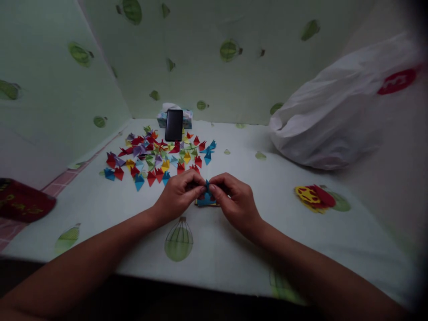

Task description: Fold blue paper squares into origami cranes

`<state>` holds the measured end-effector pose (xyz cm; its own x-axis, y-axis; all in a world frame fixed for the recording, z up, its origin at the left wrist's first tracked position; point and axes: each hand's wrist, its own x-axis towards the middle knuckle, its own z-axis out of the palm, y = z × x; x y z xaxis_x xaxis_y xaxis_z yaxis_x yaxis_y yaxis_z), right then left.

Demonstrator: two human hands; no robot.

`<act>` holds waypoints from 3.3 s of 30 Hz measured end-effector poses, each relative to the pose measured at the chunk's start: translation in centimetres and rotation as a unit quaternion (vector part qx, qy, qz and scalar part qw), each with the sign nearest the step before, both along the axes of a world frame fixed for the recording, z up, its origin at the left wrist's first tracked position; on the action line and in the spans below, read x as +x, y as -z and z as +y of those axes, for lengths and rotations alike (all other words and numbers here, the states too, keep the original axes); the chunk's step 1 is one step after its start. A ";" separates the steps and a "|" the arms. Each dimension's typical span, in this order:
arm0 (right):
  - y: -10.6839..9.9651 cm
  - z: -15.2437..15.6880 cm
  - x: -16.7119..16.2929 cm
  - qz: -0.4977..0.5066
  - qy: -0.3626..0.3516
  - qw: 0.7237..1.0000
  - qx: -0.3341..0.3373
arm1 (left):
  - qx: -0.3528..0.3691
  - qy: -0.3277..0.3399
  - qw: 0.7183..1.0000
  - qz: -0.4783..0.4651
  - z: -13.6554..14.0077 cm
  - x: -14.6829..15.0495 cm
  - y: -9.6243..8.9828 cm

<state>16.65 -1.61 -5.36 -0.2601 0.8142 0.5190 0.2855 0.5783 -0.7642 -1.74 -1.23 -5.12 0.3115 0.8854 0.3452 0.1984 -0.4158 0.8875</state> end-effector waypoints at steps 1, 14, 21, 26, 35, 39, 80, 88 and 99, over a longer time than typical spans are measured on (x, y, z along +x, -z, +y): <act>0.1 0.0 0.0 0.004 -0.002 1.000 -0.012 | 0.025 -0.009 0.999 0.019 0.0 0.0 0.0; 0.2 0.2 0.0 -0.036 -0.002 0.999 0.031 | 0.222 -0.061 0.960 0.159 0.0 0.0 -0.1; 0.3 0.2 0.0 -0.044 -0.002 0.998 0.042 | 0.234 -0.076 0.955 0.168 0.0 -0.1 0.0; 0.3 0.0 -0.1 -0.026 0.011 1.000 0.005 | 0.226 -0.077 0.958 0.159 -0.2 0.0 -0.1; 0.3 0.0 -0.1 -0.001 0.004 0.999 -0.038 | 0.248 -0.086 0.951 0.164 -0.1 -0.1 0.0; 0.3 0.0 -0.1 -0.015 0.003 1.000 -0.012 | 0.259 -0.087 0.946 0.174 -0.1 -0.1 -0.1; 0.1 0.8 -0.8 0.268 0.002 0.895 -0.357 | 0.117 -0.101 0.988 0.013 -0.3 -0.1 0.7; -0.1 0.2 -0.5 0.191 -0.050 0.947 -0.254 | 0.198 -0.118 0.966 0.113 -0.1 -0.2 0.4; 0.1 0.2 -0.1 -0.023 0.000 0.999 0.023 | 0.257 -0.087 0.950 0.153 -0.1 0.0 0.2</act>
<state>16.53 -1.42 -5.47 -0.2849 0.7900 0.5428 0.3190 0.6122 -0.7235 -1.69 -1.33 -5.30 0.3317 0.6718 0.6623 0.5203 -0.7159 0.4656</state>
